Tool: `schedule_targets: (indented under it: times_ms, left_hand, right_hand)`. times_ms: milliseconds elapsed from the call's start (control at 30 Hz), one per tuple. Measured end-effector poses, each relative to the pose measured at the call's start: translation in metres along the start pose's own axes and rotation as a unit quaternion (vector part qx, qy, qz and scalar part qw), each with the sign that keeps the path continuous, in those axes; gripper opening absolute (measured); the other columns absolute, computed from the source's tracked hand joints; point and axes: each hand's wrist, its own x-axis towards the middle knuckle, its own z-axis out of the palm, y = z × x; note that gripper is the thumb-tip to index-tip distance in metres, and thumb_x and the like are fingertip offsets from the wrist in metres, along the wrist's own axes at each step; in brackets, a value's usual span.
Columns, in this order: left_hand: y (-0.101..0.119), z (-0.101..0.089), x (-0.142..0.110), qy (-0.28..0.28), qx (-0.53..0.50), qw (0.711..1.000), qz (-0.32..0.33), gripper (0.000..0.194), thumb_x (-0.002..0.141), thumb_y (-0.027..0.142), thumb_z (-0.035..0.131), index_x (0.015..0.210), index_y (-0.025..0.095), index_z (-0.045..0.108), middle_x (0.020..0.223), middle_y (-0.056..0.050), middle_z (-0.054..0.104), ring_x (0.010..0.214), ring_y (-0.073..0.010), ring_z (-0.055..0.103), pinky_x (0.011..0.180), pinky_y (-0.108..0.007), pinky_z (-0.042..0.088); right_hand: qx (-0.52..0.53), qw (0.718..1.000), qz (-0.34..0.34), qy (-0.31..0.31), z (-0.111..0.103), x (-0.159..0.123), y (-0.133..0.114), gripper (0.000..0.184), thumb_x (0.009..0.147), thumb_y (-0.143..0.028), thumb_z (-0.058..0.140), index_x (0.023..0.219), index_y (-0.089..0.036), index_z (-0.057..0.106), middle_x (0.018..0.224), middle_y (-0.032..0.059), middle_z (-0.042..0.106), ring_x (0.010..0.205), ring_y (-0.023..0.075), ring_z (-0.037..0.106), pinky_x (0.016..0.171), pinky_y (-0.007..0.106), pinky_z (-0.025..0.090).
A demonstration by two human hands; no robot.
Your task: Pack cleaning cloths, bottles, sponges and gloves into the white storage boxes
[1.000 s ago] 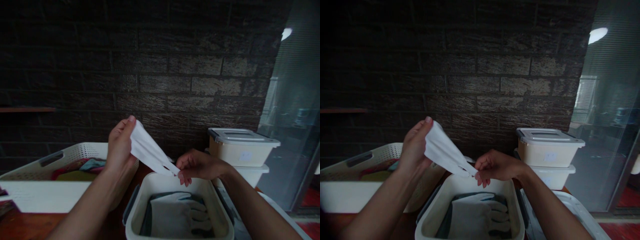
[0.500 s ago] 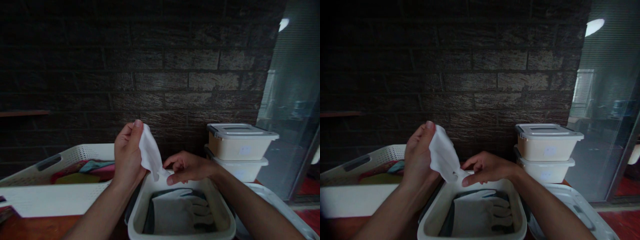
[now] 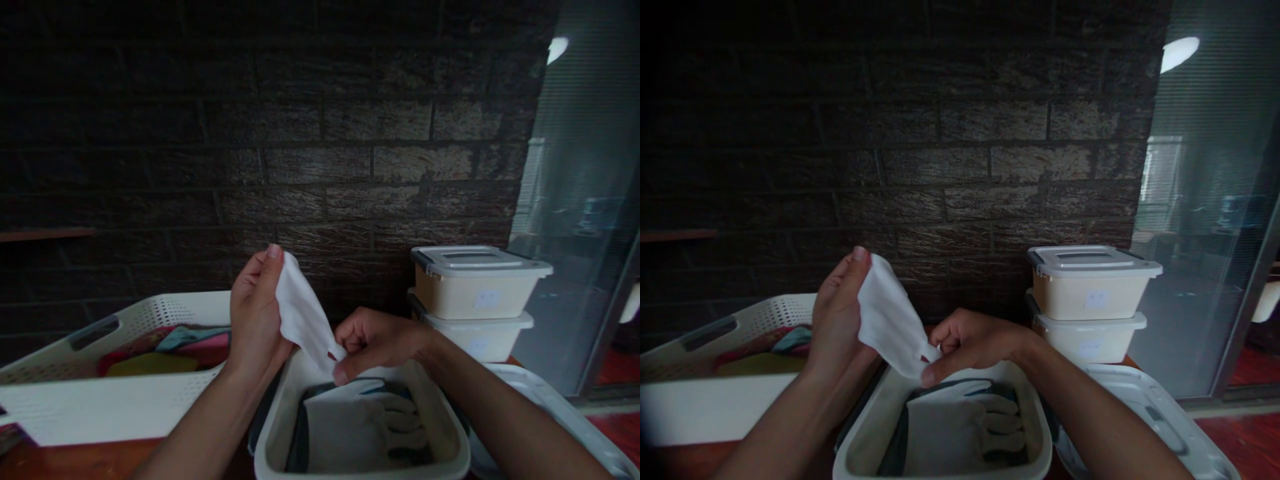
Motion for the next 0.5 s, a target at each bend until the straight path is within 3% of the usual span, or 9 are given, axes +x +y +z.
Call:
schedule_targets:
  times_ms: [233,367,500]
  left_hand:
    - [0.016,-0.013,0.022,0.019,0.007,1.0,0.019,0.028,0.086,0.035,0.08,0.077,0.019,0.059,0.062,0.007,0.055,0.054,-0.0082,0.048,0.052,-0.021,0.04]
    - [0.023,-0.024,0.037,0.037,-0.003,0.997,0.062,0.032,0.079,0.037,0.086,0.074,0.02,0.06,0.062,0.007,0.053,0.053,-0.0081,0.045,0.048,-0.02,0.038]
    - [0.025,-0.032,0.044,0.043,0.017,0.996,0.079,0.03,0.083,0.035,0.082,0.075,0.02,0.058,0.063,0.007,0.048,0.054,-0.0071,0.043,0.048,-0.018,0.036]
  right_hand:
    - [-0.053,0.998,-0.004,0.024,-0.013,-0.006,0.006,0.034,0.072,-0.035,0.091,0.088,-0.011,0.072,0.059,-0.0094,0.048,0.051,0.0039,0.033,0.045,0.019,0.019]
    - [-0.096,0.995,0.013,0.033,-0.017,-0.009,0.004,0.036,0.071,-0.038,0.091,0.086,-0.011,0.072,0.054,-0.0102,0.048,0.048,0.0042,0.032,0.043,0.02,0.019]
    - [-0.125,0.991,0.031,0.024,-0.017,-0.009,0.005,0.039,0.07,-0.042,0.091,0.086,-0.011,0.073,0.054,-0.0104,0.048,0.049,0.0039,0.033,0.043,0.02,0.02]
